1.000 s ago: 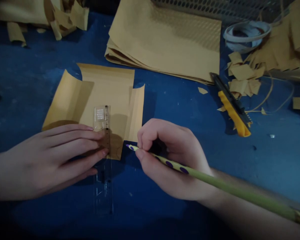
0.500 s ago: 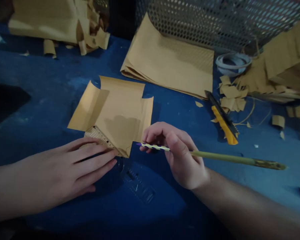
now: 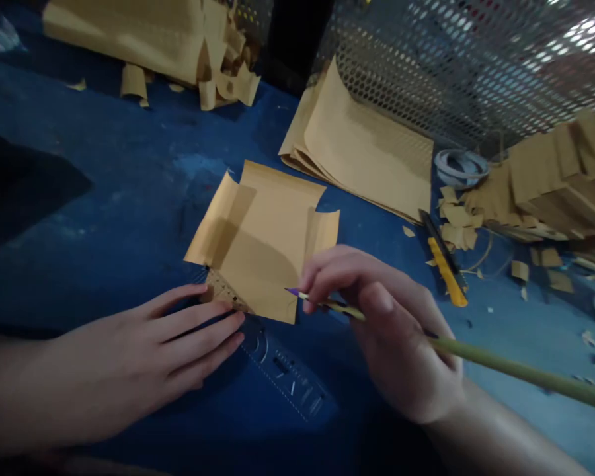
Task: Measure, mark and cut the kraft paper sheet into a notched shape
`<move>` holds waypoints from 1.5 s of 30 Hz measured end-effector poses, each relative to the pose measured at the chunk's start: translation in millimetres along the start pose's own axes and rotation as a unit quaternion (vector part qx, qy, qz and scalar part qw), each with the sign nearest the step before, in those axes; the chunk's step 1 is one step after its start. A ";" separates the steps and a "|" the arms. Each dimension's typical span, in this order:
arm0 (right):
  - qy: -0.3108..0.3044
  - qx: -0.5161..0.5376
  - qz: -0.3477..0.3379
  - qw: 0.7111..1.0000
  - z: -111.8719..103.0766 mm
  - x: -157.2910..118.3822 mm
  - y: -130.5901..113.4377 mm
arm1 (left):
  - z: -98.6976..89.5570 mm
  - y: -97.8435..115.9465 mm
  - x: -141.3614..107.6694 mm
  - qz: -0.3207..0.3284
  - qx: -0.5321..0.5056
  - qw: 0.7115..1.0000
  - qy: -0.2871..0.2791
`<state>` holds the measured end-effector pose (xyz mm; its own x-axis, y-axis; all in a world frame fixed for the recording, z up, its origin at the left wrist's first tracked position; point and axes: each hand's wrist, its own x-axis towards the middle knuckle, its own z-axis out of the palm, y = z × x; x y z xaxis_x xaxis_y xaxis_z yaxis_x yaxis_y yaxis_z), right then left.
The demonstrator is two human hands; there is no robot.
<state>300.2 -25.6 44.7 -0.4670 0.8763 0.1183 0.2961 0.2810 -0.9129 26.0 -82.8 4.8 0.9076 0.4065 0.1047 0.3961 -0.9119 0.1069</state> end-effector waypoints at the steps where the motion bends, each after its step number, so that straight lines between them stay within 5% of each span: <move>1: -0.009 -0.001 -0.003 1.000 8.5 9.1 -3.7 | -0.7 1.2 -0.8 -0.013 -0.001 1.000 0.000; 8: -0.073 0.168 0.056 0.981 55.3 40.3 13.6 | -4.5 10.5 -7.2 -0.060 -0.031 0.997 -0.025; 14: -0.112 0.060 -0.032 0.991 47.8 29.1 20.0 | -4.6 13.2 -6.7 -0.074 -0.045 0.996 -0.007; 45: -0.114 0.010 -0.060 0.992 51.6 26.5 21.0 | -8.5 5.6 -7.2 -0.074 -0.064 0.995 -0.021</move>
<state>251.1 -16.6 8.5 -0.6752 0.7248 0.1373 0.2110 0.3681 -0.9055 20.5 -90.4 13.1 0.8472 0.5300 0.0373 0.5068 -0.8272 0.2427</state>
